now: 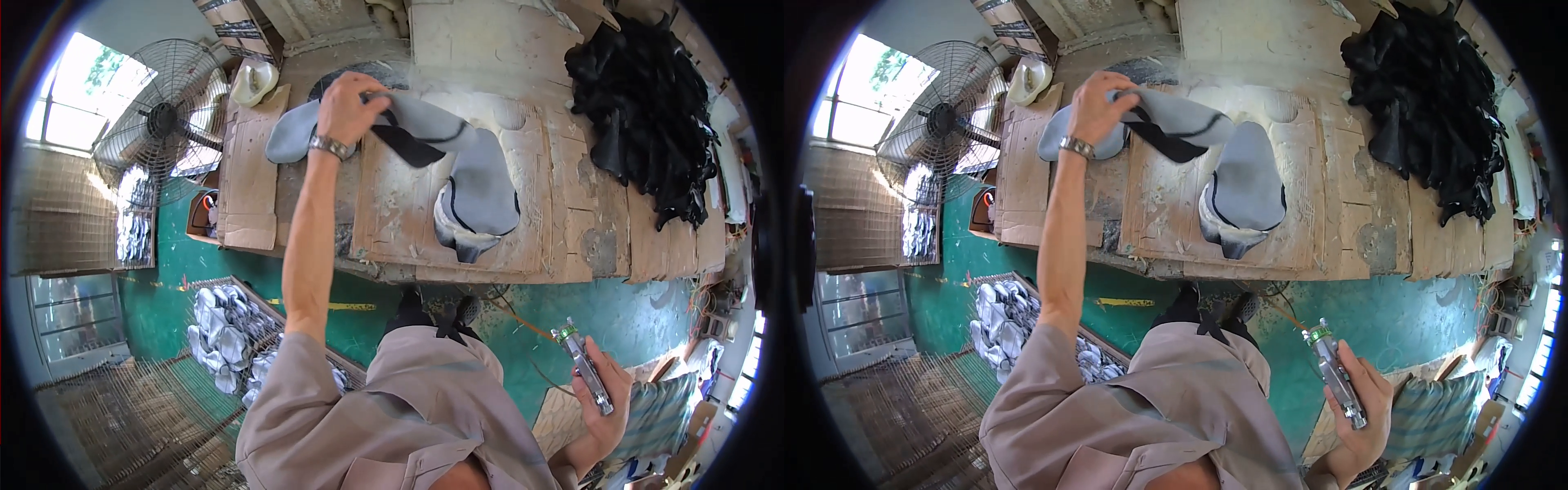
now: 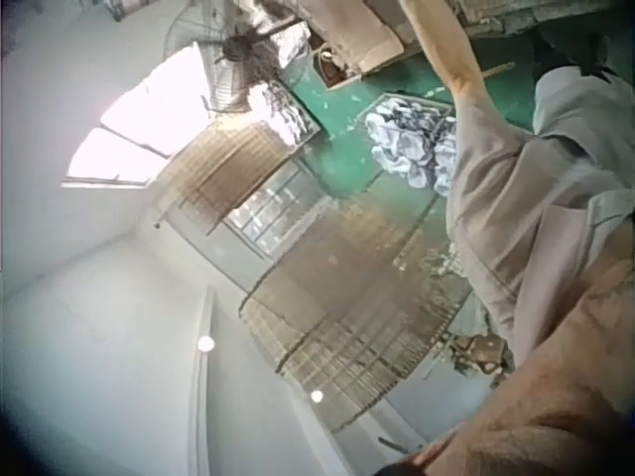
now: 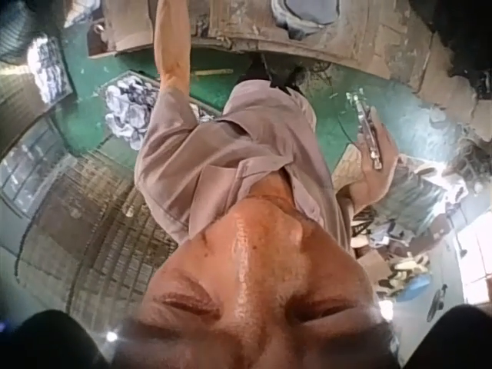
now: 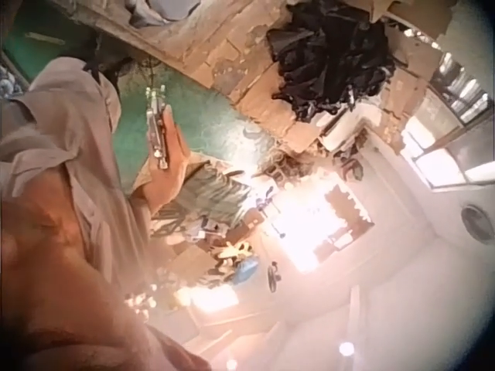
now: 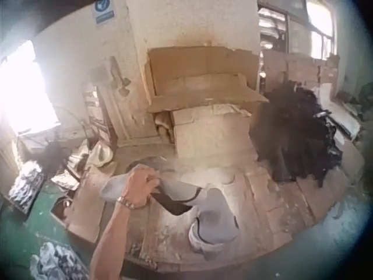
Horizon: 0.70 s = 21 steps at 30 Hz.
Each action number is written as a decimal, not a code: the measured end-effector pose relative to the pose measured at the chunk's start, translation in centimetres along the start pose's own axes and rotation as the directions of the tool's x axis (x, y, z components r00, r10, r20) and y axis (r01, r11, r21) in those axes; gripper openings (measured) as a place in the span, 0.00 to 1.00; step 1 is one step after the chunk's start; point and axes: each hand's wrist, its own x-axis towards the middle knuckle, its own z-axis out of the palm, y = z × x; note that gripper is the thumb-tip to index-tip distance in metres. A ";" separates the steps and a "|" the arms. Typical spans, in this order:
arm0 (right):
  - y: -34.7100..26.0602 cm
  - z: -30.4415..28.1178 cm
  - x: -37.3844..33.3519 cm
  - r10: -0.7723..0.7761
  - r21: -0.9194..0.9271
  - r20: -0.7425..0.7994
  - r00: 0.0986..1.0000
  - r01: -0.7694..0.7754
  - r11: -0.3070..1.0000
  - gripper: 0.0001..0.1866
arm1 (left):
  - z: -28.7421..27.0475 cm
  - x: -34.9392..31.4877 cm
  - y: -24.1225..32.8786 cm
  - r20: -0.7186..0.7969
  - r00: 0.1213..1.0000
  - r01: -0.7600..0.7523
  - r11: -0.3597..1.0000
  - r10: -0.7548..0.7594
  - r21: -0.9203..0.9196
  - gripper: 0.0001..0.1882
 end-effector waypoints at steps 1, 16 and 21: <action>-0.4 0.6 0.5 0.001 -0.006 0.000 1.000 -0.001 1.000 0.29 | -0.5 1.2 -1.8 0.015 1.000 0.011 0.999 -0.012 0.043 0.10; -4.6 6.7 4.4 0.138 -0.023 -0.059 0.989 -0.139 0.990 0.27 | 7.4 -2.6 -15.5 -0.436 0.864 -0.083 0.926 0.251 0.369 0.14; -4.3 6.6 4.1 0.131 -0.007 -0.053 0.990 -0.132 0.991 0.29 | 10.8 -9.6 -18.8 0.012 0.998 -0.063 0.882 0.064 0.467 0.16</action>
